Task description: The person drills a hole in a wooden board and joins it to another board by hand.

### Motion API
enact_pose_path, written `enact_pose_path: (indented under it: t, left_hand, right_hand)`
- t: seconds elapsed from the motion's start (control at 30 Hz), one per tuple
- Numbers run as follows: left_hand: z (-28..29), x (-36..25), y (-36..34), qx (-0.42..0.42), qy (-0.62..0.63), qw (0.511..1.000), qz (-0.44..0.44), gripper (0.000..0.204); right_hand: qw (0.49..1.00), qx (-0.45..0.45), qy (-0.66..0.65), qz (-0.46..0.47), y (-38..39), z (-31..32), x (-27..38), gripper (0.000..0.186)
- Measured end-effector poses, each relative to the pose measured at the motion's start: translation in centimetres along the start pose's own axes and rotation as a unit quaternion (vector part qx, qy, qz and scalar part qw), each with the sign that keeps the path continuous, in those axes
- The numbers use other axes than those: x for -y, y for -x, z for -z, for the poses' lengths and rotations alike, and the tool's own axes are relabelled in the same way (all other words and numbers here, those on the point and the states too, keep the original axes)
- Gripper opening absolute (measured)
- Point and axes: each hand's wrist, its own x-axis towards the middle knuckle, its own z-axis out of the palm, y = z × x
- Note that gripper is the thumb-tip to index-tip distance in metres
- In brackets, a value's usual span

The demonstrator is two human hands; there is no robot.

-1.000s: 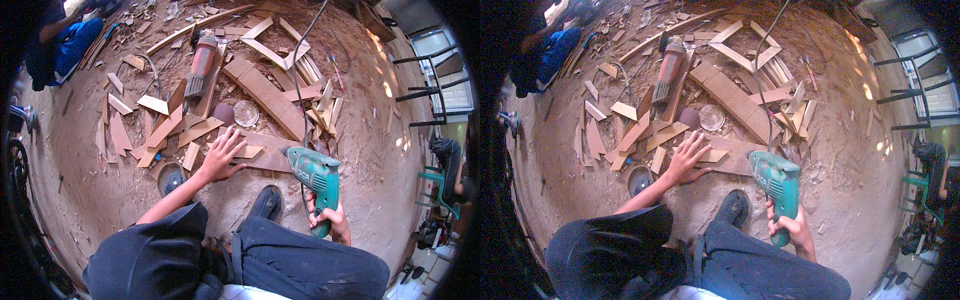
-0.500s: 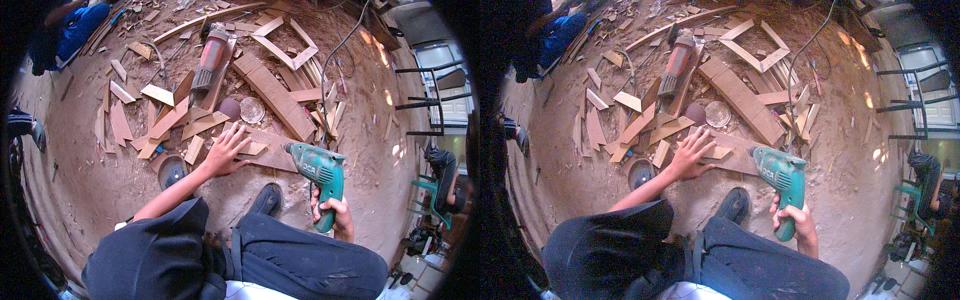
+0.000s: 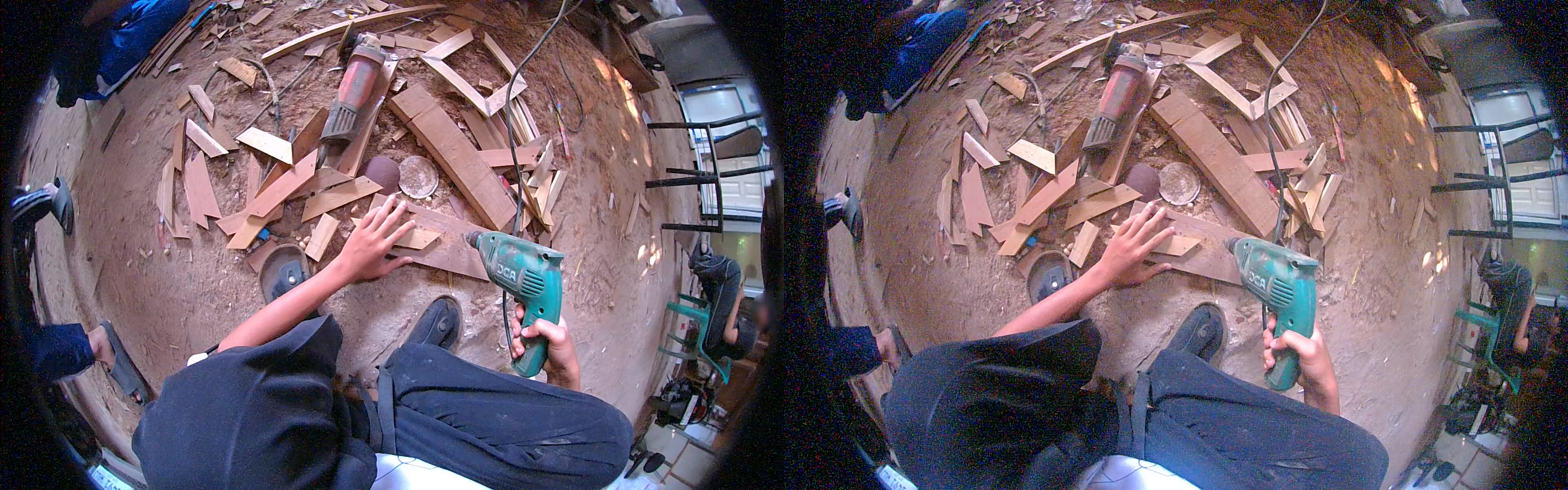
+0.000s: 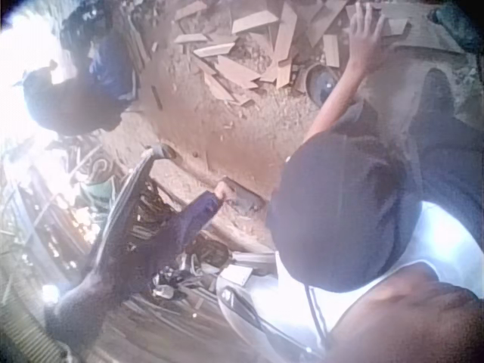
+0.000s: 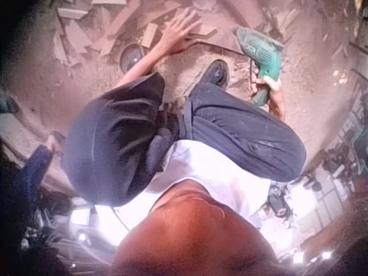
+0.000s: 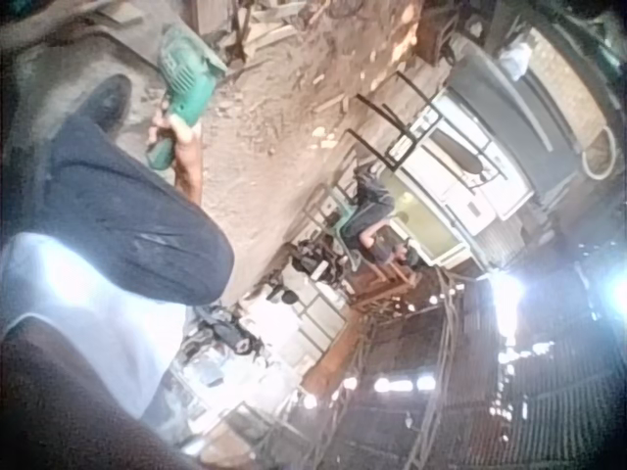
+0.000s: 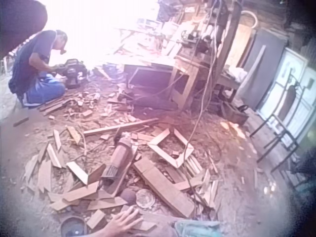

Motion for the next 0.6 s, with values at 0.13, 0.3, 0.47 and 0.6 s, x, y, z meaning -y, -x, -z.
enact_pose_path:
  t: [0.13,0.3,0.47,0.6]
  left_hand:
    - [-0.1,0.0,0.0,-0.002,0.003,1.0,-0.001,0.068]
    - [-0.5,0.2,0.1,-0.002,0.004,1.0,0.0,0.069]
    - [-0.5,0.2,0.2,0.0,0.012,1.0,0.002,0.068]
    - [-0.3,0.2,0.3,-0.002,0.018,1.0,0.002,0.068]
  right_hand:
    - [1.0,0.002,-0.004,0.001,-0.1,-0.1,-0.2,0.032]
    - [0.999,-0.008,-0.045,-0.018,-0.1,0.3,-0.2,0.032]
    - [0.999,-0.006,0.046,0.012,0.0,-0.3,0.1,0.04]
    - [0.994,0.001,0.109,0.022,0.0,-1.0,0.5,0.043]
